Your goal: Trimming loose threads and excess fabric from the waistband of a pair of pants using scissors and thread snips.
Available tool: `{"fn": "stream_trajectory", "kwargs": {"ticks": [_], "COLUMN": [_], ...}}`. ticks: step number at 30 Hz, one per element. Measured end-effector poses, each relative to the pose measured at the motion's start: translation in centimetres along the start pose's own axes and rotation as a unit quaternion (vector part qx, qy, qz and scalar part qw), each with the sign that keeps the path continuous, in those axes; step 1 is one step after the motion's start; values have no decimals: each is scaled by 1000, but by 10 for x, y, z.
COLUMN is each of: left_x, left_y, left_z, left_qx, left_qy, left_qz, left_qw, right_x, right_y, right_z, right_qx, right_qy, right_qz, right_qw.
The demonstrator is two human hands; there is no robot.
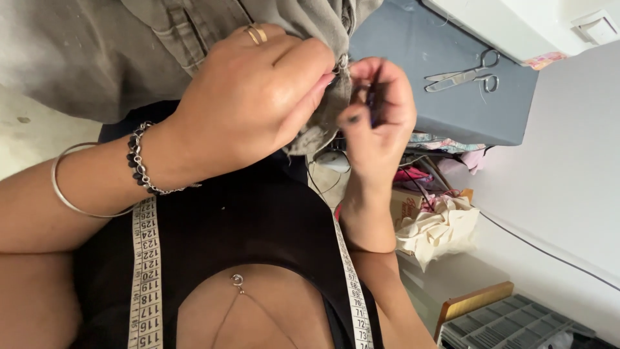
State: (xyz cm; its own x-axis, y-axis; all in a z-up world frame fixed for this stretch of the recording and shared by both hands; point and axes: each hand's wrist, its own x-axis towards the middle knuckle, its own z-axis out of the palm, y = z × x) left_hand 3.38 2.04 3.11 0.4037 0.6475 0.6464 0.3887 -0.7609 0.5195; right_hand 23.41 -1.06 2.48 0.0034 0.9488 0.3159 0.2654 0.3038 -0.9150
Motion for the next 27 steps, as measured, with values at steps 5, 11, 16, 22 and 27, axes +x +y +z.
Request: {"fn": "stream_trajectory", "kwargs": {"ticks": [5,11,16,22,27], "left_x": [0,-3,-6,-9,-16], "left_y": [1,0,-2,-8,-10], "left_z": [-2,-1,-3,-9,-17], "left_qx": [-31,1,-39,-71,-45], "left_qy": [-7,-9,4,-4,-35], "left_qz": [-7,-1,-13,-31,-69], "left_qw": [999,1000,999,997,996], "right_x": [-4,7,6,6,3], "right_y": [7,-16,-7,-3,4], "right_z": [4,10,1,-2,4], "right_qx": [-85,-273,-167,-18,107], "right_qy": [76,66,41,-19,-42], "right_qz": [-36,-166,-64,49,96], "right_qw": [993,945,983,998,989]}}
